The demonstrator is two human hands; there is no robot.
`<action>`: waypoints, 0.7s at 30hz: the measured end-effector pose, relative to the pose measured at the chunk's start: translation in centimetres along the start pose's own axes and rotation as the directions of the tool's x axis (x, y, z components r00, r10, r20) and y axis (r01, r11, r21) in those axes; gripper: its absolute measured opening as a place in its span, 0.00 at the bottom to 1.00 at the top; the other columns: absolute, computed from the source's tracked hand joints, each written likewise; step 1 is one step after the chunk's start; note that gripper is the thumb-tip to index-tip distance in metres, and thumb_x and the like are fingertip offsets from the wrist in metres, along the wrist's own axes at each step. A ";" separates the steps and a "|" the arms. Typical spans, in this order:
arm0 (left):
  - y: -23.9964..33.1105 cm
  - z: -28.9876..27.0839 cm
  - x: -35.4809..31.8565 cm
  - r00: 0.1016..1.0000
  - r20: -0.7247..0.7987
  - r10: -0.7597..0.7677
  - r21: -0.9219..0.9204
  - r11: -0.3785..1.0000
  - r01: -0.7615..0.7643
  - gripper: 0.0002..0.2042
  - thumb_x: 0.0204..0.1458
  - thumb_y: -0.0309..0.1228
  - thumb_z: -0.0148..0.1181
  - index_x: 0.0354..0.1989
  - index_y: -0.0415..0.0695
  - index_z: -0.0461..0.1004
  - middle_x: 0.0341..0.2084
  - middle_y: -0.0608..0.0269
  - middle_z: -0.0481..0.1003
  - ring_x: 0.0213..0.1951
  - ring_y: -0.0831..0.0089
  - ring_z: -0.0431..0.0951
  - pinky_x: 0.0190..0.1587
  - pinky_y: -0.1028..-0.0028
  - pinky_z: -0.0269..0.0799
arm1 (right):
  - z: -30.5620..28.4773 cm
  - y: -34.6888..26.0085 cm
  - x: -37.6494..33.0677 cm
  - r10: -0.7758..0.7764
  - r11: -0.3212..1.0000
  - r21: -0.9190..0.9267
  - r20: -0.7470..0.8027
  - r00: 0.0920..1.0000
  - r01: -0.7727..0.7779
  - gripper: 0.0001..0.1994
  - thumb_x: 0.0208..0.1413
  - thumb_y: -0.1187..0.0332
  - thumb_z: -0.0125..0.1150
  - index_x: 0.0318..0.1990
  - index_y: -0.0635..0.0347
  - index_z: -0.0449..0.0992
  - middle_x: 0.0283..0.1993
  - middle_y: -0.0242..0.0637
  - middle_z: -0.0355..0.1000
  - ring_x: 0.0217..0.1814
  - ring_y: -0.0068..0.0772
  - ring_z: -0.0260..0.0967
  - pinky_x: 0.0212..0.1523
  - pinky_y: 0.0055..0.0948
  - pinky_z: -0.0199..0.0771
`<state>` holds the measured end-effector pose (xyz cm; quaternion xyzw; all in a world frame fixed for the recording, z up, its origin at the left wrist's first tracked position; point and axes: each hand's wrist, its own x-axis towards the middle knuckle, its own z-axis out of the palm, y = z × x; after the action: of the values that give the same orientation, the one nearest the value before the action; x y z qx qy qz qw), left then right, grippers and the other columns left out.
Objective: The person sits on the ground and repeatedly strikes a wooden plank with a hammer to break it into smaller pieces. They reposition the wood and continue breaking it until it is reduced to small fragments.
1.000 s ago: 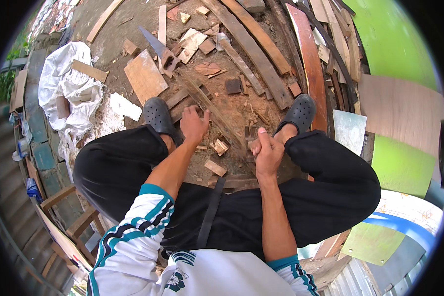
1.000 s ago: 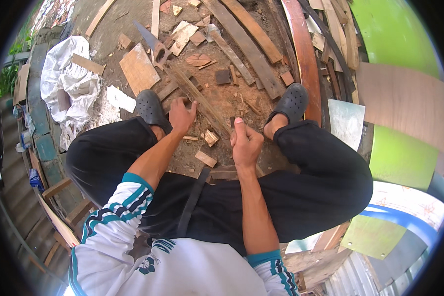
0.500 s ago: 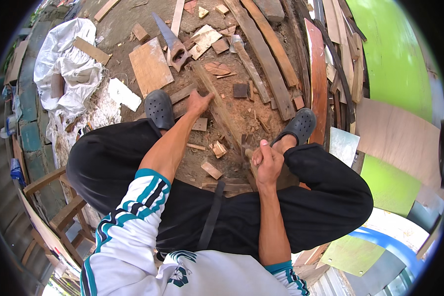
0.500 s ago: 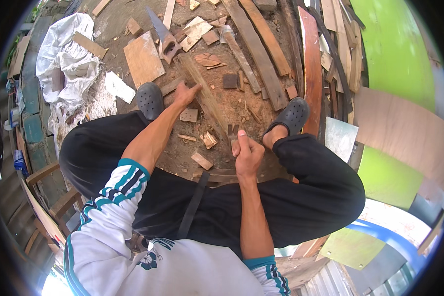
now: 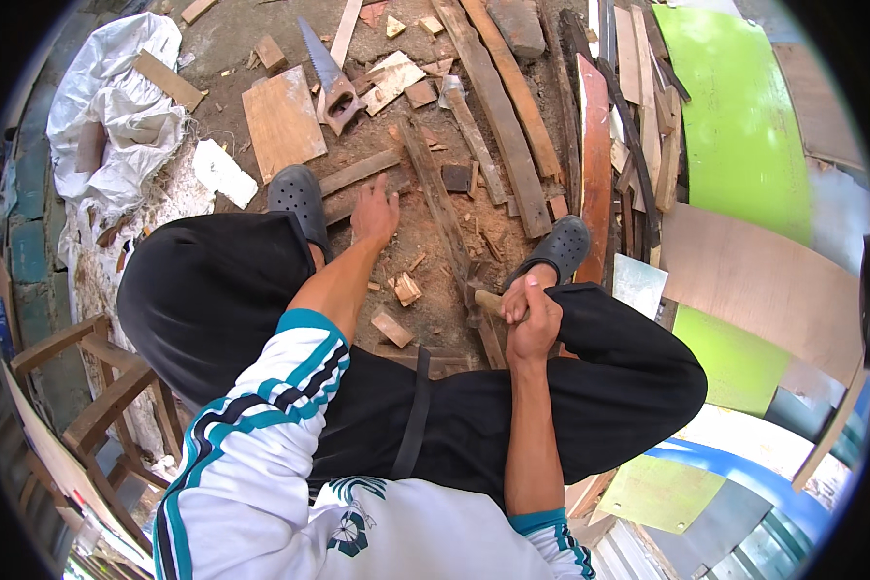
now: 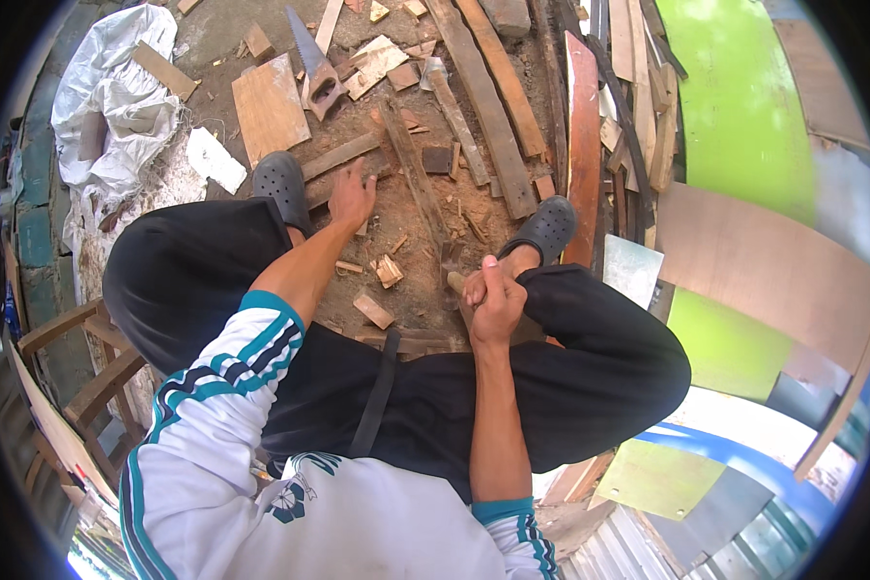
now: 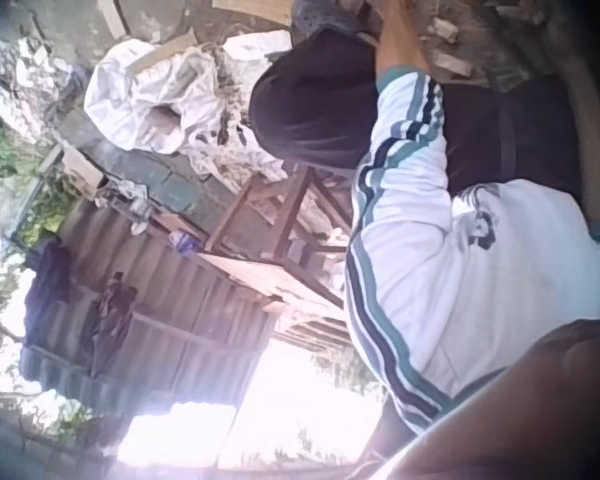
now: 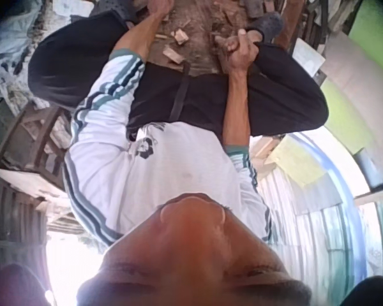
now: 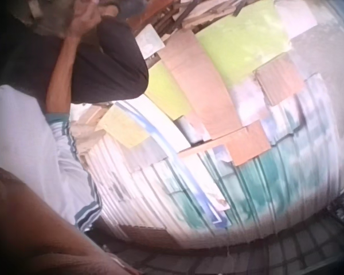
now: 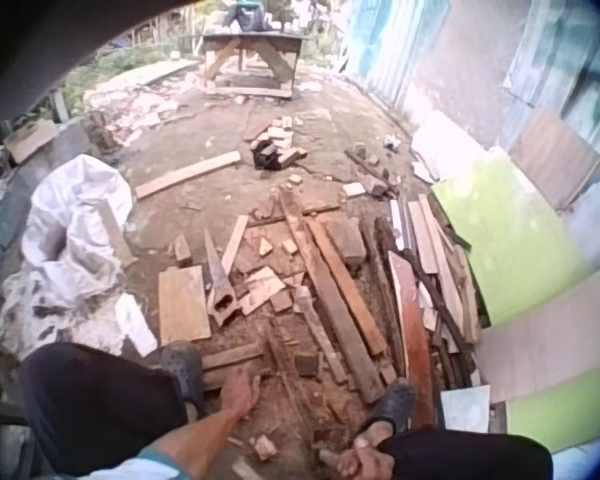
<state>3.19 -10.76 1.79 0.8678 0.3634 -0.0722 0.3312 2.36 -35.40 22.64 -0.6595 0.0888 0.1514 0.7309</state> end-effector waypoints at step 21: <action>6.3 6.1 2.4 0.843 0.516 -0.153 -0.039 0.979 0.201 0.35 0.50 0.55 0.65 0.49 0.29 0.74 0.42 0.42 0.79 0.45 0.50 0.80 0.48 0.58 0.77 | -1.3 2.5 -2.9 0.092 0.990 -0.096 -0.083 0.992 -0.100 0.27 0.67 0.65 0.50 0.11 0.59 0.60 0.13 0.35 0.59 0.16 0.28 0.57 0.24 0.30 0.62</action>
<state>9.95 -16.44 -0.55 0.7641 0.3443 -0.3127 0.4470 -1.09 -36.82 21.08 -0.6957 0.1413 0.1650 0.6847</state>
